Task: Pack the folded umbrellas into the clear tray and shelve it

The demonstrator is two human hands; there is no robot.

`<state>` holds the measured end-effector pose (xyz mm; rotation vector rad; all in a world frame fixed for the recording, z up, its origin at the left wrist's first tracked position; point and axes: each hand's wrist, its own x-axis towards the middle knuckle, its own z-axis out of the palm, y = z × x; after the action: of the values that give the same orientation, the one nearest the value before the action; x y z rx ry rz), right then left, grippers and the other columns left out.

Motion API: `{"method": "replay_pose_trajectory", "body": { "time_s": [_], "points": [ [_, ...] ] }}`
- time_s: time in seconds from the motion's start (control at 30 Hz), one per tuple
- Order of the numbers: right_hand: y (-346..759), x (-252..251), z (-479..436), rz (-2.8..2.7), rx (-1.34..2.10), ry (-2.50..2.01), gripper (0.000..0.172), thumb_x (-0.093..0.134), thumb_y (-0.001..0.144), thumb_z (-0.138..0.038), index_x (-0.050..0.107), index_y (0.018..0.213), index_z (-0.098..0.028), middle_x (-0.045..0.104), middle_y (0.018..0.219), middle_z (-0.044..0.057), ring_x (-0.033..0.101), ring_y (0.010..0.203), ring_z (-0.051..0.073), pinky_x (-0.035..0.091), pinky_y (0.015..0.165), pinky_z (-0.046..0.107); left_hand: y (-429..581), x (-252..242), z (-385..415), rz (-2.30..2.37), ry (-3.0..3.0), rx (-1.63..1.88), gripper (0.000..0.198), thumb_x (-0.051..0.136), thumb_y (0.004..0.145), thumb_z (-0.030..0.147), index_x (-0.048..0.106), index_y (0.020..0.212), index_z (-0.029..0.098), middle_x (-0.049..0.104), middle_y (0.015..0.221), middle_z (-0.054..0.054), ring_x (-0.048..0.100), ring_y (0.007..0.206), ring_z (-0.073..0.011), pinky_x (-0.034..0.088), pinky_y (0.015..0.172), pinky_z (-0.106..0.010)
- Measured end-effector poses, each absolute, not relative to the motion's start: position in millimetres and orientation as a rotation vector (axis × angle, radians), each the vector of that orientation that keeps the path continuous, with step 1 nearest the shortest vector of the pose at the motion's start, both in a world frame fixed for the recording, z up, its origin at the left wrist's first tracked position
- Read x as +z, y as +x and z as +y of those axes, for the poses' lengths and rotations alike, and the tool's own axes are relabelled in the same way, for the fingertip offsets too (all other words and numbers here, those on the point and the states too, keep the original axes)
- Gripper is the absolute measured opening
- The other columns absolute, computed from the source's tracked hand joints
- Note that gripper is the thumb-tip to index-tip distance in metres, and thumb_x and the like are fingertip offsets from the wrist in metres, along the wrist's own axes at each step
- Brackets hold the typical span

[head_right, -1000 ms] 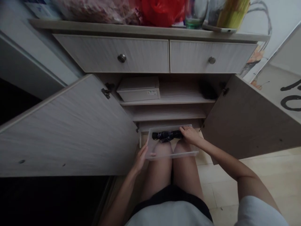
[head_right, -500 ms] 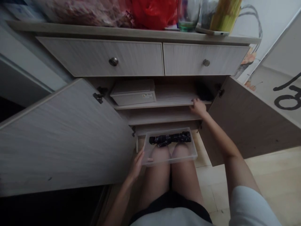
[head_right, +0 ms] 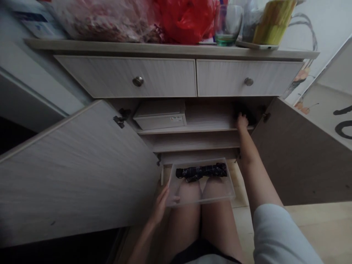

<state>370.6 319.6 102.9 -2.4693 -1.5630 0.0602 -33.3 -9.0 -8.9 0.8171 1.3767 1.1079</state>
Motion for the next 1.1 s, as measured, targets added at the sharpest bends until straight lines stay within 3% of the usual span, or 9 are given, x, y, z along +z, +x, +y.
{"method": "replay_pose_trajectory", "body": {
  "time_s": [0.13,0.33,0.53,0.63,0.87,1.1],
  "points": [
    [368,99,311,-1.496,0.082,-2.369,0.055,0.054,0.086,-0.009,0.052,0.141,-0.016,0.054,0.132,0.022,0.065,0.109,0.030,0.050,0.090,0.037,-32,-8,-10,1.375,0.786,1.124,0.099,0.071,0.069,0.074,0.052,0.148,0.017,0.057,0.145,-0.020,0.075,0.078,-0.0230,0.060,0.071,-0.033],
    [376,99,285,-1.234,0.212,-2.019,0.051,0.059,0.082,-0.018,0.062,0.133,-0.011,0.065,0.123,0.020,0.061,0.119,0.031,0.047,0.105,0.045,-31,-5,-15,1.369,0.790,1.124,0.094,0.072,0.071,0.070,0.053,0.147,0.018,0.063,0.140,-0.017,0.076,0.083,-0.0246,0.059,0.070,-0.032],
    [383,95,231,-0.964,0.601,-1.602,0.048,0.065,0.075,-0.021,0.068,0.122,-0.011,0.072,0.103,0.012,0.069,0.090,0.022,0.060,0.085,0.041,-30,-3,-14,1.341,0.858,1.108,0.079,0.069,0.077,0.065,0.057,0.144,0.024,0.059,0.145,-0.014,0.075,0.077,-0.0213,0.059,0.074,-0.033],
    [385,97,188,-1.001,0.787,-1.455,0.050,0.073,0.070,-0.027,0.070,0.118,-0.015,0.073,0.100,0.008,0.070,0.086,0.020,0.062,0.082,0.040,-29,-3,-14,1.331,0.861,1.102,0.074,0.068,0.080,0.059,0.057,0.144,0.023,0.061,0.142,-0.014,0.075,0.076,-0.0202,0.059,0.074,-0.032],
    [371,115,82,-1.401,1.126,-1.396,0.061,0.079,0.069,-0.046,0.071,0.124,-0.021,0.073,0.115,0.008,0.071,0.096,0.023,0.060,0.089,0.040,-25,0,-16,1.335,0.836,1.115,0.074,0.068,0.082,0.058,0.054,0.147,0.025,0.054,0.151,-0.012,0.075,0.082,-0.0211,0.060,0.072,-0.031],
    [340,110,42,-1.775,1.352,-1.329,0.053,0.077,0.076,-0.048,0.074,0.122,-0.021,0.073,0.119,0.009,0.068,0.108,0.027,0.055,0.096,0.044,-22,6,-17,1.335,0.852,1.106,0.074,0.068,0.082,0.058,0.054,0.147,0.027,0.042,0.159,-0.007,0.074,0.095,-0.0259,0.061,0.080,-0.037]
  ]
}}
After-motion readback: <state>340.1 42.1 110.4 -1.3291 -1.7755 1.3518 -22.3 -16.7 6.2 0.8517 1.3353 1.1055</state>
